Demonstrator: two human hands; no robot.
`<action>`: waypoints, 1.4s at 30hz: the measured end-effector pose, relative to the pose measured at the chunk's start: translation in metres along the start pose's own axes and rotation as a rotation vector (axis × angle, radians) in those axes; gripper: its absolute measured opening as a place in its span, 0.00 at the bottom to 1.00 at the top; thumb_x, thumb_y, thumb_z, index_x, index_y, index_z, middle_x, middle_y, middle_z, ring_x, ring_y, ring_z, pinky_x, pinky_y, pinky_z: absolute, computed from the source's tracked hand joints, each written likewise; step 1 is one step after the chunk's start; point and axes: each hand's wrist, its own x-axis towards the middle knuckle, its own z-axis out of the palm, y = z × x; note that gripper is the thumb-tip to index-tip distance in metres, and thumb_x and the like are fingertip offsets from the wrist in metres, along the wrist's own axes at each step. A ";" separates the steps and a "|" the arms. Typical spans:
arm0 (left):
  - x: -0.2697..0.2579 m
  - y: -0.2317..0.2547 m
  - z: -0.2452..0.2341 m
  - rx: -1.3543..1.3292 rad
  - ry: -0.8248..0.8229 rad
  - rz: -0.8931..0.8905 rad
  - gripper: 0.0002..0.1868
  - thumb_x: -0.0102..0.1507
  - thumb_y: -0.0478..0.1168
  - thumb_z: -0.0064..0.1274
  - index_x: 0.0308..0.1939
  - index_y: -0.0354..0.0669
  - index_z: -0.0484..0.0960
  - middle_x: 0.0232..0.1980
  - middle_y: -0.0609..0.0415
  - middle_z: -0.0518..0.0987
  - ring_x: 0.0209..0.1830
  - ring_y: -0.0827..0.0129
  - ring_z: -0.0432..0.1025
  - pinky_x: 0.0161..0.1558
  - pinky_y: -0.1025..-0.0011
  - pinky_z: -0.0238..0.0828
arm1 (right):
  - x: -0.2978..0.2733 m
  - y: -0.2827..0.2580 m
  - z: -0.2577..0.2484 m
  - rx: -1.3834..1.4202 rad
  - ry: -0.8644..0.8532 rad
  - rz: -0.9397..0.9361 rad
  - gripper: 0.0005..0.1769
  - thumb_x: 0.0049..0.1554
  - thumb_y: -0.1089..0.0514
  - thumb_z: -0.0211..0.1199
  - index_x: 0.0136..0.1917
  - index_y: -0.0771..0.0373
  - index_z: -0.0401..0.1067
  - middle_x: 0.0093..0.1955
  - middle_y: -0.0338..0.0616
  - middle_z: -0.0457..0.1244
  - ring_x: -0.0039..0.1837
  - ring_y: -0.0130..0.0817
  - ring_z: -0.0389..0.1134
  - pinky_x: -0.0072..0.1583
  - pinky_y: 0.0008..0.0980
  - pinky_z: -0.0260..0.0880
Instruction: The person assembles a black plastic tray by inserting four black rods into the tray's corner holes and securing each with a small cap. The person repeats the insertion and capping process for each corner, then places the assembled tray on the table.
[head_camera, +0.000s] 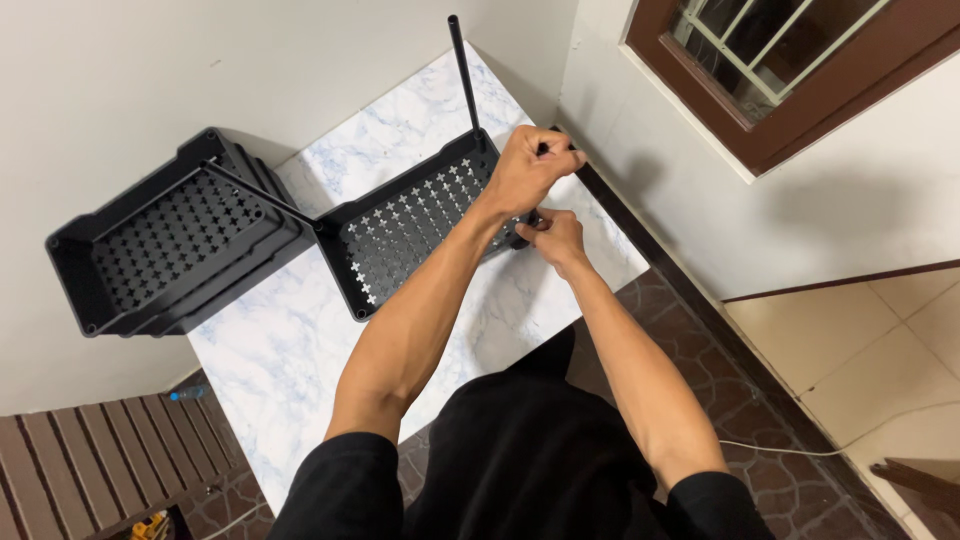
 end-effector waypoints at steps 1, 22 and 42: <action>0.000 0.003 -0.001 -0.021 0.022 0.008 0.29 0.64 0.38 0.58 0.22 0.45 0.51 0.22 0.67 0.52 0.25 0.82 0.46 0.26 0.73 0.43 | 0.001 0.000 0.000 0.003 0.008 -0.013 0.16 0.50 0.59 0.74 0.52 0.63 0.80 0.32 0.38 0.67 0.34 0.25 0.66 0.37 0.31 0.65; 0.002 0.012 0.004 -0.004 0.002 0.030 0.31 0.65 0.38 0.60 0.19 0.49 0.50 0.20 0.69 0.51 0.22 0.82 0.44 0.24 0.73 0.39 | -0.002 0.008 -0.007 -0.040 0.044 -0.043 0.23 0.48 0.53 0.76 0.56 0.62 0.79 0.33 0.35 0.66 0.35 0.23 0.64 0.39 0.30 0.65; -0.021 0.131 -0.063 -0.534 0.052 0.439 0.30 0.70 0.56 0.49 0.25 0.48 0.50 0.22 0.62 0.47 0.18 0.73 0.43 0.26 0.66 0.39 | 0.012 -0.072 -0.065 -0.165 -0.127 -0.562 0.62 0.43 0.35 0.77 0.77 0.74 0.56 0.73 0.64 0.61 0.75 0.50 0.62 0.74 0.42 0.58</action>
